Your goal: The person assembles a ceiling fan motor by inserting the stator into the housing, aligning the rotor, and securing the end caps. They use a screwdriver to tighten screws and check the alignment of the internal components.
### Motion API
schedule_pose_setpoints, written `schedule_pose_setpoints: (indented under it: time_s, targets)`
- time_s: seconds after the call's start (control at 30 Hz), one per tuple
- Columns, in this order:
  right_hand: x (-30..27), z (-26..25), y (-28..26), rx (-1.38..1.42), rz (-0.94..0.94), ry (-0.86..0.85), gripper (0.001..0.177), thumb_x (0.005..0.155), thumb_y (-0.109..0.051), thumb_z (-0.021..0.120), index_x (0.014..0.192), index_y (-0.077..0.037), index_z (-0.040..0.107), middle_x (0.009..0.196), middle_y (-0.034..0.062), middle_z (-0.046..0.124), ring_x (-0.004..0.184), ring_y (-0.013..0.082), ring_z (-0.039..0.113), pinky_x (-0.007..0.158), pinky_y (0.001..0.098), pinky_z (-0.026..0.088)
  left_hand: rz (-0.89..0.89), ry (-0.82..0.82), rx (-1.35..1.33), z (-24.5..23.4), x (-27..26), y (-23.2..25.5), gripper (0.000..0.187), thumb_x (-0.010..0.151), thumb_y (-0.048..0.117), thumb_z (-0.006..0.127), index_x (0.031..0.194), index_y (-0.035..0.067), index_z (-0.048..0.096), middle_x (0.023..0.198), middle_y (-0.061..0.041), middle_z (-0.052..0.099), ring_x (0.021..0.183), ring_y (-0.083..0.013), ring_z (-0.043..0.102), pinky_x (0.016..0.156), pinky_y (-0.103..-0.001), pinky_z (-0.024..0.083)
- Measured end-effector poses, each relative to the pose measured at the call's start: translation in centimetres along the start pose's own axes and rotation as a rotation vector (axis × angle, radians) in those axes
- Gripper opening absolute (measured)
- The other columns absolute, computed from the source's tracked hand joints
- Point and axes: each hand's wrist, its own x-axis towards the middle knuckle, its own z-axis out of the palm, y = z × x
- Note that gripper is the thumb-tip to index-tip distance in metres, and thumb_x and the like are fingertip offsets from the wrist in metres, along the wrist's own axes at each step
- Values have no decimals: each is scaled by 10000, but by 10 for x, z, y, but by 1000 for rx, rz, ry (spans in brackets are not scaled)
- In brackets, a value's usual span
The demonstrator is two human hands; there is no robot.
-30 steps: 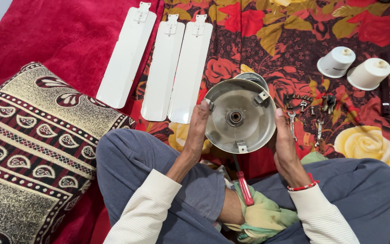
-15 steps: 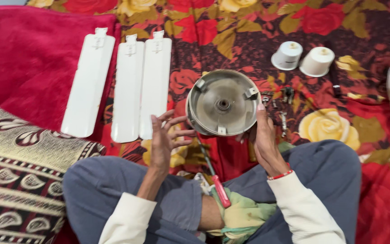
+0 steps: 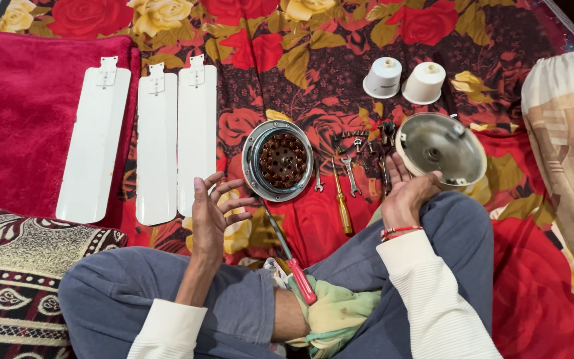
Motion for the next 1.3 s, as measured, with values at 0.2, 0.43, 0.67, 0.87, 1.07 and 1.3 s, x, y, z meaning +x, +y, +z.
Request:
schedule_pose_setpoints:
  time_s: [0.2, 0.43, 0.67, 0.87, 1.07, 1.3]
  targets:
    - [22, -1, 17, 61, 4, 191, 504, 1098, -335, 208, 1389, 58, 328, 1160, 255, 651, 988, 362, 724, 913, 452, 610, 24, 16, 18, -4, -4, 0, 781, 1001, 652, 344, 1438, 7, 387, 1195, -202, 645, 887, -250, 747, 644, -332, 634]
    - [49, -31, 43, 336, 58, 120, 378, 1049, -90, 386, 1401, 44, 417, 1236, 197, 625, 1081, 346, 706, 946, 457, 595, 30, 41, 59, 2, -4, 2, 722, 1008, 592, 368, 1441, 15, 397, 1216, -201, 651, 901, -252, 741, 658, -346, 625]
    - [-46, 13, 34, 64, 261, -211, 339, 1017, -65, 539, 1336, -3, 441, 1185, 188, 608, 1053, 295, 688, 913, 404, 637, 78, 110, 189, 6, -7, 1, 542, 1007, 453, 513, 1370, 51, 494, 1193, -140, 691, 1045, -204, 713, 753, -333, 624]
    - [-141, 81, 14, -414, 54, -672, 356, 1022, -94, 585, 1347, -11, 467, 1192, 138, 628, 1019, 196, 678, 825, 329, 629, 121, 96, 202, 5, -3, -3, 458, 1001, 339, 606, 1343, 49, 512, 1198, -109, 691, 1062, -167, 687, 769, -318, 628]
    - [-147, 80, 19, -582, 121, -775, 367, 1021, -117, 592, 1351, -2, 478, 1135, 139, 685, 911, 167, 700, 738, 299, 614, 164, -11, 88, 0, 1, -15, 569, 950, 372, 706, 1353, 23, 510, 1199, -119, 674, 1044, -198, 691, 769, -325, 619]
    - [-148, 78, 25, -661, 86, -872, 342, 1026, -117, 596, 1328, 14, 501, 1025, 136, 726, 824, 157, 700, 698, 290, 599, 166, -354, -202, -1, -3, -7, 687, 902, 432, 773, 1380, 31, 485, 1285, -141, 623, 1131, -235, 681, 884, -363, 636]
